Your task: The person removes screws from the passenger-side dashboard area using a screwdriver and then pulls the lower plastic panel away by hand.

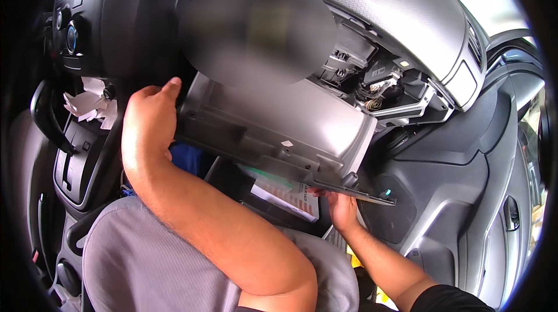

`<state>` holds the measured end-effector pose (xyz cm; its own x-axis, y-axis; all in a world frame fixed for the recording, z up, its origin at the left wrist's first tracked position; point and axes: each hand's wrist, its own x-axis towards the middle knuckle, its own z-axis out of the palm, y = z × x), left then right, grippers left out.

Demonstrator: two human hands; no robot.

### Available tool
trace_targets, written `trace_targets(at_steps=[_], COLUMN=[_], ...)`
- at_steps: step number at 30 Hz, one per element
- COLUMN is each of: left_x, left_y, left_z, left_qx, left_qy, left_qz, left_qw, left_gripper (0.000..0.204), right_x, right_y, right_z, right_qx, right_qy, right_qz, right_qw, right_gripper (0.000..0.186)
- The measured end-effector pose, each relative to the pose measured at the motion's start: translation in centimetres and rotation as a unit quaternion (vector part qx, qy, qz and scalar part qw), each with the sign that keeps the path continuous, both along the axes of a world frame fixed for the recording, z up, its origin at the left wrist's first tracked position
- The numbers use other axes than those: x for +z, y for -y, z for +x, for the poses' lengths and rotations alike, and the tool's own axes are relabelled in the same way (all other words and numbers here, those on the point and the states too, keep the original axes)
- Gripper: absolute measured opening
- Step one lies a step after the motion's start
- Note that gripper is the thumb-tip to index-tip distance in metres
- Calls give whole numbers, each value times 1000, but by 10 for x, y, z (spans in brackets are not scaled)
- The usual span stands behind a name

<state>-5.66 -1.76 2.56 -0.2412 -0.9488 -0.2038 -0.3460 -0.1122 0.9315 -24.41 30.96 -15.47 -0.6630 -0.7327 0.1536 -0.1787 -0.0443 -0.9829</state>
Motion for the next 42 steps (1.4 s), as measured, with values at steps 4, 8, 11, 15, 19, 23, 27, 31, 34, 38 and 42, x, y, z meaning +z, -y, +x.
trace_targets(at_steps=[4, 8, 11, 15, 19, 23, 27, 31, 34, 38, 42], left_x=[-12, -8, -6, -13, -11, 1, -9, -14, -6, -19, -32], left_y=[7, 12, 12, 14, 19, -2, -54, -66, -51, -46, -33], left_z=[7, 9, -3, -31, -58, -134, -232, -263, -270, -281, -283], left_qx=[1, -14, -29, -91, -168, -169, -187, -150, -90, -46, 4], left_qy=[-21, 10, -3, 18, 26, -68, -88, 44, 115, 101, -19], left_qz=[-21, -32, -33, -51, -85, -274, -480, -483, -494, -517, -488], left_qw=[1000, 999, 999, 994, 982, 944, 853, 861, 857, 849, 872], left_gripper=[71, 78, 79, 77, 63, 47, 66, 78, 81, 85, 73], right_x=[-17, -13, -4, 8, 27, 58, 76, 67, 58, 51, 50], right_y=[-6, -6, 0, 6, -10, -35, -49, -48, -49, -48, -46], right_z=[-1, 23, 39, 41, 45, 56, 72, 72, 69, 71, 72], right_qx=[-6, -16, -27, 29, 108, 85, 76, 52, 52, 67, 73], right_qy=[50, 178, 229, 172, 141, 72, -16, 4, -40, 36, 79], right_qz=[-10, -24, -19, 54, 173, 197, 90, 122, 112, 99, 96], right_qw=[999, 984, 973, 983, 969, 974, 993, 991, 992, 992, 990], right_gripper=[57, 52, 45, 39, 26, 22, 24, 25, 24, 24, 26])
